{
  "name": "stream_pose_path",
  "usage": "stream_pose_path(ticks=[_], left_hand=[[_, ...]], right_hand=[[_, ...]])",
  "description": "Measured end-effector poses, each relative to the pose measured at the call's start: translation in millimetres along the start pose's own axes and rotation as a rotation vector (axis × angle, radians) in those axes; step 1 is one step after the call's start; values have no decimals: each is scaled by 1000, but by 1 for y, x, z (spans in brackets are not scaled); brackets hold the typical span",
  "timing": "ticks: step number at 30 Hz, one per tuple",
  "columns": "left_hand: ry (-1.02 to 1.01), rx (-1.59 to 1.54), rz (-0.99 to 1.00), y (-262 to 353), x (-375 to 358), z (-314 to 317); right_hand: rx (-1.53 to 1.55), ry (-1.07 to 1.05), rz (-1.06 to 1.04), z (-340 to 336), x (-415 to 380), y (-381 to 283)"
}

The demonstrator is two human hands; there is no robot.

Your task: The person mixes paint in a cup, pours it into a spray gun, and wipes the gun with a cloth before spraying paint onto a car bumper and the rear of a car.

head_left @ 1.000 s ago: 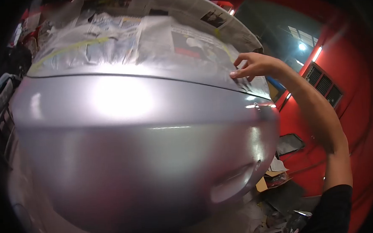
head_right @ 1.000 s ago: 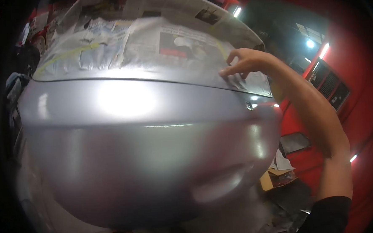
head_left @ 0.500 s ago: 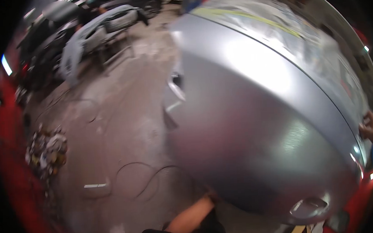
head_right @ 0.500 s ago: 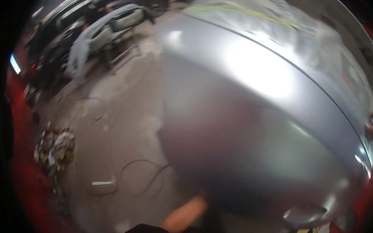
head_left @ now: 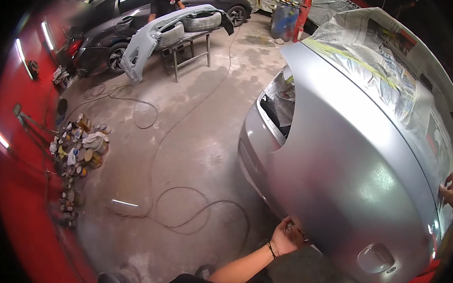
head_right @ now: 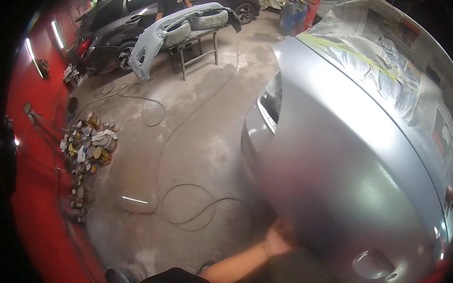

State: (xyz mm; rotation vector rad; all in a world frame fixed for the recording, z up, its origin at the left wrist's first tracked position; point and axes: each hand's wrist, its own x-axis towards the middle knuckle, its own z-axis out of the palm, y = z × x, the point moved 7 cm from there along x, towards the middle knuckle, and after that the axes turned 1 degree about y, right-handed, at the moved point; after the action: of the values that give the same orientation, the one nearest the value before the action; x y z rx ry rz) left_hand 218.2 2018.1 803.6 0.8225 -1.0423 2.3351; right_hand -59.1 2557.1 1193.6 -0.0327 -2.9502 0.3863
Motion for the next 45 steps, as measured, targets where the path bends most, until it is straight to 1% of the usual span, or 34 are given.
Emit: stream_pose_path(ticks=[3,4,5,6,7,9,11,13,14,16,19,22,26,28,32,35,37,38,39,41,42,45], left_hand=[[141,-25,-1,5,-1,-5],[214,-87,25,16,-14,-21],[239,-121,40,24,-25,-36],[264,-155,55,25,-24,-34],[245,-172,63,23,-23,-33],[341,-128,87,21,-17,-37],[568,4,124,23,-17,-38],[504,4,132,21,-13,-36],[474,3,134,19,-12,-34],[470,40,109,20,-16,-37],[496,22,128,25,-20,-45],[531,-17,147,29,-20,-50],[524,-46,172,33,-8,-50],[479,37,139,31,-10,-50],[431,166,121,35,-18,-59],[603,227,184,40,-16,-65],[638,228,207,42,-15,-68],[656,231,217,44,-14,-70],[673,235,225,44,-13,-72],[784,317,260,48,-14,-76],[839,358,272,50,-15,-78],[849,369,247,47,-14,-70]], right_hand=[[97,-4,-61,-1,3,-9],[97,-10,-67,0,4,-10],[97,-16,-73,1,4,-11],[57,-21,-66,1,4,-15],[11,-32,-51,-2,0,-15],[48,7,-94,1,-4,-19],[21,27,-120,0,-5,-24],[-73,24,-125,-2,-8,-32],[-62,20,-115,-3,-11,-35],[-42,14,-97,-2,-18,-49],[-235,77,-170,-8,-25,-61],[-55,-2,-93,-1,-32,-77],[-81,-10,-102,-1,-31,-76],[-88,-3,-106,-1,-38,-90],[-226,67,-150,-6,-40,-97],[-294,73,-93,-4,-48,-116],[-355,80,-48,-7,-53,-124],[-348,94,-68,-6,-54,-127],[-355,74,-46,-4,-54,-128],[-368,44,3,-4,-53,-131],[-323,89,-99,-4,-53,-131],[-366,110,-47,-9,-67,-148]])
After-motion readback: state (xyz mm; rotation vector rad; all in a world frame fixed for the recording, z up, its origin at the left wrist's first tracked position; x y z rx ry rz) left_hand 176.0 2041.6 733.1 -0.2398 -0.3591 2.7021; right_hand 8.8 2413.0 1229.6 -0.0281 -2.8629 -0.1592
